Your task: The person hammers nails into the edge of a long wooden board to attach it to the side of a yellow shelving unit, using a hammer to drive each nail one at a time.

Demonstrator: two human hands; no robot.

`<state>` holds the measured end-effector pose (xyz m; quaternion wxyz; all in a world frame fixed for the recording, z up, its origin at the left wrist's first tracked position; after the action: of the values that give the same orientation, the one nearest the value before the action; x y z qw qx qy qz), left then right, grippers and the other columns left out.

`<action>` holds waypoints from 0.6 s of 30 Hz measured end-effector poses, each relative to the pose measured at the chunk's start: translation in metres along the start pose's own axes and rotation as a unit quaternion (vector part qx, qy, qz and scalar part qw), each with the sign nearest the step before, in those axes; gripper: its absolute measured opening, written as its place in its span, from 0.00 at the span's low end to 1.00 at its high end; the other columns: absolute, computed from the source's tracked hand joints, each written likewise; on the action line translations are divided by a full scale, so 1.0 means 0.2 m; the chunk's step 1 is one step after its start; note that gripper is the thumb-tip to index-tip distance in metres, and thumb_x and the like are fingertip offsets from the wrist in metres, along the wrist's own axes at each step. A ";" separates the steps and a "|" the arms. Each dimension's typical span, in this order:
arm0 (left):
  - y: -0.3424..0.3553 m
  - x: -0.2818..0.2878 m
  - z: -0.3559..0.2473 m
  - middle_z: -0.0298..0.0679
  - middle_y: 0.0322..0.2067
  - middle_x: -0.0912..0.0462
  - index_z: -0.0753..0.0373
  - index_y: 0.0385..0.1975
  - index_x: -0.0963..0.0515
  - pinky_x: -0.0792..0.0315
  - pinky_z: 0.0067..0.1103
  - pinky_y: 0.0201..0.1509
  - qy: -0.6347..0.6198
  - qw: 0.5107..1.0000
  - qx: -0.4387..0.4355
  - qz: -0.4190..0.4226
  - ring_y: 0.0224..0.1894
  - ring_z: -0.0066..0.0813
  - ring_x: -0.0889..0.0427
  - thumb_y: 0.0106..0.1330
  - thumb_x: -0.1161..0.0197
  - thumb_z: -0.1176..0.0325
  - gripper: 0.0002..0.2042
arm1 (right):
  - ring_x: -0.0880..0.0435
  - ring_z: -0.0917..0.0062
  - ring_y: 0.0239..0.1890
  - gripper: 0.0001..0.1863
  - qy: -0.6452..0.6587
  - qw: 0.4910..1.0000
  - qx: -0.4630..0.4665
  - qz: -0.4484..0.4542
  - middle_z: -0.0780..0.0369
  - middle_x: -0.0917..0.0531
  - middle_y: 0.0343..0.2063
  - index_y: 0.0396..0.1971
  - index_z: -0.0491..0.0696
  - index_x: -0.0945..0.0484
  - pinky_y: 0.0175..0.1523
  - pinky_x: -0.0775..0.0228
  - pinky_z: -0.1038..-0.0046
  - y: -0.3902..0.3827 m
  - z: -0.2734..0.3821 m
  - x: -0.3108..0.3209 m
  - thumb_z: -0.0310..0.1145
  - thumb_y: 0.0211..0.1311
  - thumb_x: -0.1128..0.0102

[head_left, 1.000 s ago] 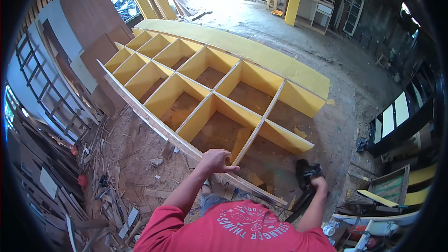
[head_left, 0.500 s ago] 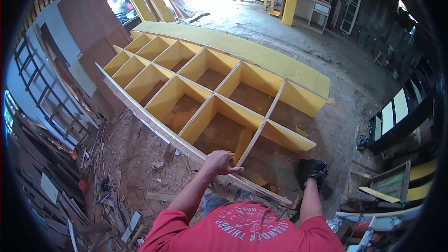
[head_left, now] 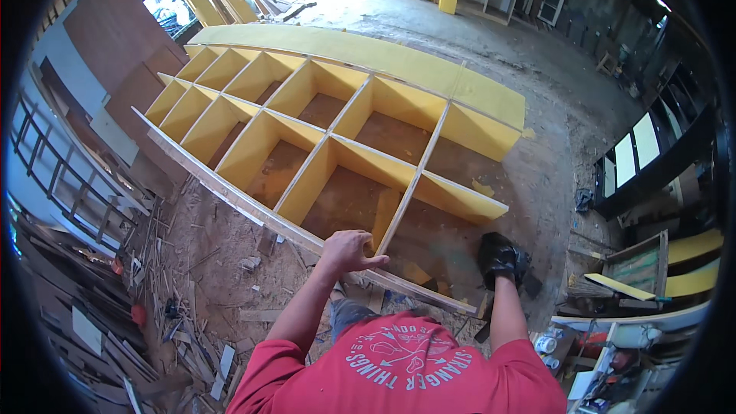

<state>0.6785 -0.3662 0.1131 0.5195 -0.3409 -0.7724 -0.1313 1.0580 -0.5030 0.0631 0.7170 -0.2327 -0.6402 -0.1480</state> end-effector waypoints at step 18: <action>0.05 -0.06 0.00 0.40 0.32 0.11 0.56 0.29 0.14 0.19 0.36 0.45 -0.002 1.000 0.007 -0.014 0.39 0.42 0.10 0.53 0.25 0.35 0.27 | 0.12 0.59 0.55 0.18 0.185 0.978 -0.060 -0.070 0.52 0.11 0.50 0.51 0.51 0.12 0.58 0.22 0.61 -0.07 -0.52 -0.33 0.40 0.66 0.41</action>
<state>0.6879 -0.3645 0.1005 0.5185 -0.3267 -0.7791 -0.1322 1.1306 -0.5747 -0.0084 0.7958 -0.1989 -0.5007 -0.2765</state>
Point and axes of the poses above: each hand's wrist, its own y-axis towards the middle knuckle, its own x-axis out of the back of the hand, z = x × y, the point moved 10 cm from there along y, towards the middle knuckle
